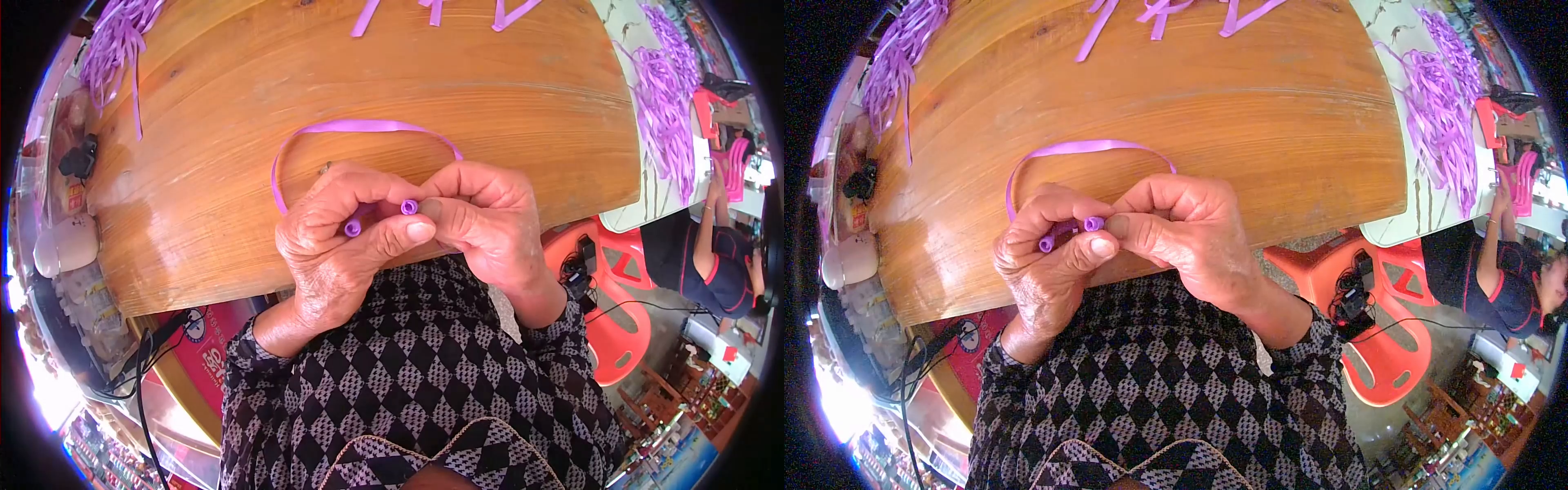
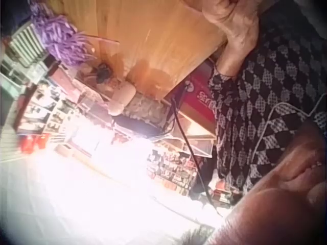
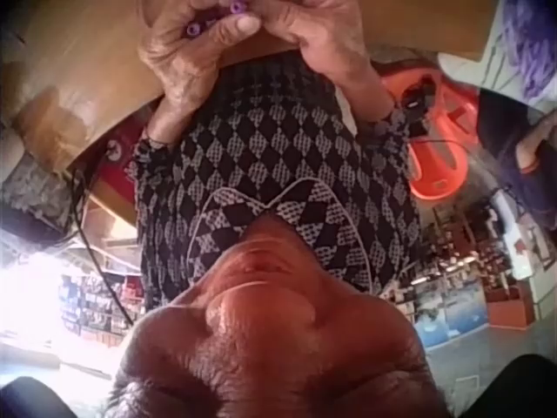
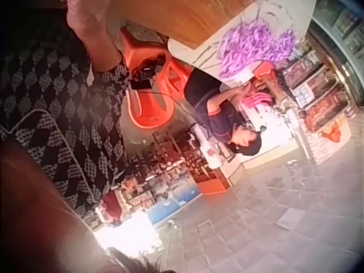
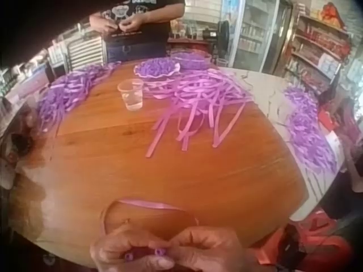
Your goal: The person ties knots in purple ribbons by hand, pulling the ends through loops to tighten them. They repeat this process on several ribbons, occasionally picking up new ribbons from the table and setting the knotted ones aside.
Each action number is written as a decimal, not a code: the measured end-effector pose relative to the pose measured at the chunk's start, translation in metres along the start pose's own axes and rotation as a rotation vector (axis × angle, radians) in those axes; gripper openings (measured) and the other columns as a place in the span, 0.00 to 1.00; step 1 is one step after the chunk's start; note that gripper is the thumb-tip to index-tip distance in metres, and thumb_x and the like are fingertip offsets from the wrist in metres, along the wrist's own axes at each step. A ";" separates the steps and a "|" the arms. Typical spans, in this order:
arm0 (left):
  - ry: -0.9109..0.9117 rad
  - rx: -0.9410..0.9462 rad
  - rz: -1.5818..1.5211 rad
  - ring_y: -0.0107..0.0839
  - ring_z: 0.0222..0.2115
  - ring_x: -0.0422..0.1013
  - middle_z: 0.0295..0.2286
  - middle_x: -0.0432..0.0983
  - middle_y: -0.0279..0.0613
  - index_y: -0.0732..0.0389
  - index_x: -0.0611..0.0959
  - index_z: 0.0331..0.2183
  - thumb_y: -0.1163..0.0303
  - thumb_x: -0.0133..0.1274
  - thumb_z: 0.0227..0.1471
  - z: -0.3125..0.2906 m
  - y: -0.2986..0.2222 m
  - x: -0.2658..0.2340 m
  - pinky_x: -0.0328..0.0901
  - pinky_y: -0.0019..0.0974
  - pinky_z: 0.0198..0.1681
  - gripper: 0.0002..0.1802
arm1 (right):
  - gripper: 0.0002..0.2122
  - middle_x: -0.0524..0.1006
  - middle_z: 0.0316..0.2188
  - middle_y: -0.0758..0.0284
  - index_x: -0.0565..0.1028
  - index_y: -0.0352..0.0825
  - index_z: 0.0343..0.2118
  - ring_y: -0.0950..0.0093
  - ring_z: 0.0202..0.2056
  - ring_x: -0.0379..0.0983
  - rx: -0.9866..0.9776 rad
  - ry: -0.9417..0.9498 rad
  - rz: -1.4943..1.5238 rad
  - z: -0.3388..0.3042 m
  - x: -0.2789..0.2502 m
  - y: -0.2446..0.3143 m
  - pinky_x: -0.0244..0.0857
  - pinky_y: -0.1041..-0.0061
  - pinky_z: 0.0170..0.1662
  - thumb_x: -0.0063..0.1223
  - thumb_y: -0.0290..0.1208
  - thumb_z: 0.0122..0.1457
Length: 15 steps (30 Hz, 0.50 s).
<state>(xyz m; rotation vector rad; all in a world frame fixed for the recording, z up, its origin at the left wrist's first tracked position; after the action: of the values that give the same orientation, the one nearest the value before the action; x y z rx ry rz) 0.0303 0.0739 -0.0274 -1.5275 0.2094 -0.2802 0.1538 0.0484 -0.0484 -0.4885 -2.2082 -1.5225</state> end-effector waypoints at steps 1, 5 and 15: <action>-0.023 -0.014 0.023 0.20 0.26 0.65 0.25 0.72 0.32 0.63 0.80 0.28 0.75 0.63 0.37 0.000 0.000 -0.002 0.59 0.24 0.30 0.11 | 0.07 0.72 0.20 0.70 0.73 0.24 0.31 0.86 0.19 0.63 -0.005 -0.015 -0.008 0.000 0.000 0.000 0.53 0.88 0.21 0.54 0.23 0.51; -0.025 0.129 0.116 0.22 0.27 0.66 0.25 0.73 0.34 0.63 0.80 0.28 0.74 0.62 0.38 0.001 -0.009 -0.006 0.60 0.24 0.32 0.10 | 0.07 0.73 0.21 0.69 0.73 0.24 0.30 0.86 0.20 0.63 -0.027 -0.041 -0.020 0.000 0.004 0.000 0.54 0.89 0.22 0.54 0.23 0.51; -0.064 -0.153 -0.324 0.21 0.28 0.67 0.26 0.73 0.35 0.66 0.80 0.29 0.76 0.60 0.39 0.002 0.009 -0.012 0.61 0.24 0.34 0.10 | 0.03 0.74 0.24 0.72 0.74 0.27 0.29 0.87 0.27 0.67 -0.216 -0.037 -0.080 -0.003 0.014 0.003 0.61 0.89 0.30 0.52 0.22 0.54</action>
<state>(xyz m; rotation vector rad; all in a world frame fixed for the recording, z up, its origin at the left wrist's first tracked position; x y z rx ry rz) 0.0198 0.0801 -0.0364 -1.7186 -0.0709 -0.4791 0.1437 0.0471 -0.0379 -0.5018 -2.1239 -1.8200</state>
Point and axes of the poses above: each hand's wrist, its own z-axis towards the middle knuckle, its own x-axis out of the palm, y = z × x, the point moved 8 cm from there along z, towards the middle knuckle
